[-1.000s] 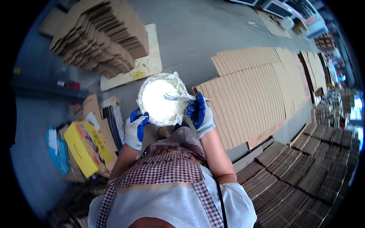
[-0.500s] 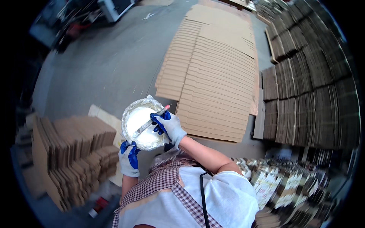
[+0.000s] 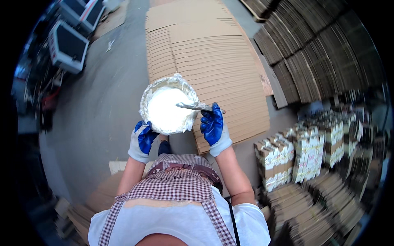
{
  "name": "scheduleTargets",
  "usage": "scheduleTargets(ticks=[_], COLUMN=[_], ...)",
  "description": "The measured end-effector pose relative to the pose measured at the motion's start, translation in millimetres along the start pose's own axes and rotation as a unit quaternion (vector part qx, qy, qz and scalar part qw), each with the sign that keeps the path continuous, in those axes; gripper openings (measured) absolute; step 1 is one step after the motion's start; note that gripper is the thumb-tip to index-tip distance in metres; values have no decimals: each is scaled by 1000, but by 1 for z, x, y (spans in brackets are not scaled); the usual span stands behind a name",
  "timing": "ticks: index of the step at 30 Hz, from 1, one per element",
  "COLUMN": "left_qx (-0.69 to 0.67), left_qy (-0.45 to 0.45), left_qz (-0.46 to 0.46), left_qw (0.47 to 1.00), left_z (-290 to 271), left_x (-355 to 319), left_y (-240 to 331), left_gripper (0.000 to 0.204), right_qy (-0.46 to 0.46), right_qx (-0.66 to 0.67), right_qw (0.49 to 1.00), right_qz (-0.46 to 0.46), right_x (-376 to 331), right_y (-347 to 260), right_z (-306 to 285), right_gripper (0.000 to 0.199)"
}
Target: The person applies a white adhesive substance to large flat cardboard sheets using a brush. They scoop the adhesive from a container and spread it in even strokes across the surface of the cardboard, working in a warehouse environment with stacks of materials nearby.
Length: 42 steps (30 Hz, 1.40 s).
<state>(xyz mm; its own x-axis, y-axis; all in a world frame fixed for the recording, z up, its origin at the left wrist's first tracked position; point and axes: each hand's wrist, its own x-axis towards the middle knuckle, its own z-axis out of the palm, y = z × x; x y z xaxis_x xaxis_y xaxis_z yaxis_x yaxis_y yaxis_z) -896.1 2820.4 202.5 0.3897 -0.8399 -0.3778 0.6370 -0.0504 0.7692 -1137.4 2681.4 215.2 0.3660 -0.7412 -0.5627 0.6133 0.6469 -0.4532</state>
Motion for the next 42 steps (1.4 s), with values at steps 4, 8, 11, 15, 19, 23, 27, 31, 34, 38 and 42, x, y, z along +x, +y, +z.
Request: scheduleTargets(ticks=[4, 8, 11, 15, 19, 23, 27, 31, 34, 38, 42], left_qx=[-16, 96, 155, -37, -86, -54, -27, -34, -39, -25, 180], left_qy=[-56, -140, -207, -201, -268, -308, -270, -296, -300, -338, -265], left_qz=[-83, -73, -27, -150, -178, -164, -153, -217, -257, -291, -226], left_qw=[995, 983, 965, 967, 943, 936, 950, 930, 918, 895, 920], left_z=[-19, -26, -24, 3, 29, 55, 102, 126, 140, 132, 128], left_x=[29, 65, 104, 165, 267, 390, 490, 577, 619, 665, 639], left_y=[3, 18, 26, 47, 73, 89, 80, 66, 45, 38, 46], left_gripper=[16, 16, 17, 24, 38, 45, 41, 38, 40, 41, 33], right_qy=[-30, -9, -30, -60, -16, 43, 125, 198, 201, 96, 169], right_qx=[83, 198, 261, 273, 269, 276, 247, 312, 356, 306, 317], right_qw=[996, 977, 957, 947, 933, 918, 906, 863, 833, 866, 833], right_qz=[-11, -84, -123, -157, -237, -281, -321, -345, -373, -384, -421], right_x=[-15, -27, -21, -27, -28, -19, 13, 43, 59, 84, 80], right_y=[31, 60, 74, 76, 77, 80, 81, 90, 103, 104, 95], right_z=[-23, -15, -24, -34, -23, -13, -5, 20, 34, 43, 51], right_gripper=[33, 29, 25, 25, 25, 24, 32, 32, 32, 40, 37])
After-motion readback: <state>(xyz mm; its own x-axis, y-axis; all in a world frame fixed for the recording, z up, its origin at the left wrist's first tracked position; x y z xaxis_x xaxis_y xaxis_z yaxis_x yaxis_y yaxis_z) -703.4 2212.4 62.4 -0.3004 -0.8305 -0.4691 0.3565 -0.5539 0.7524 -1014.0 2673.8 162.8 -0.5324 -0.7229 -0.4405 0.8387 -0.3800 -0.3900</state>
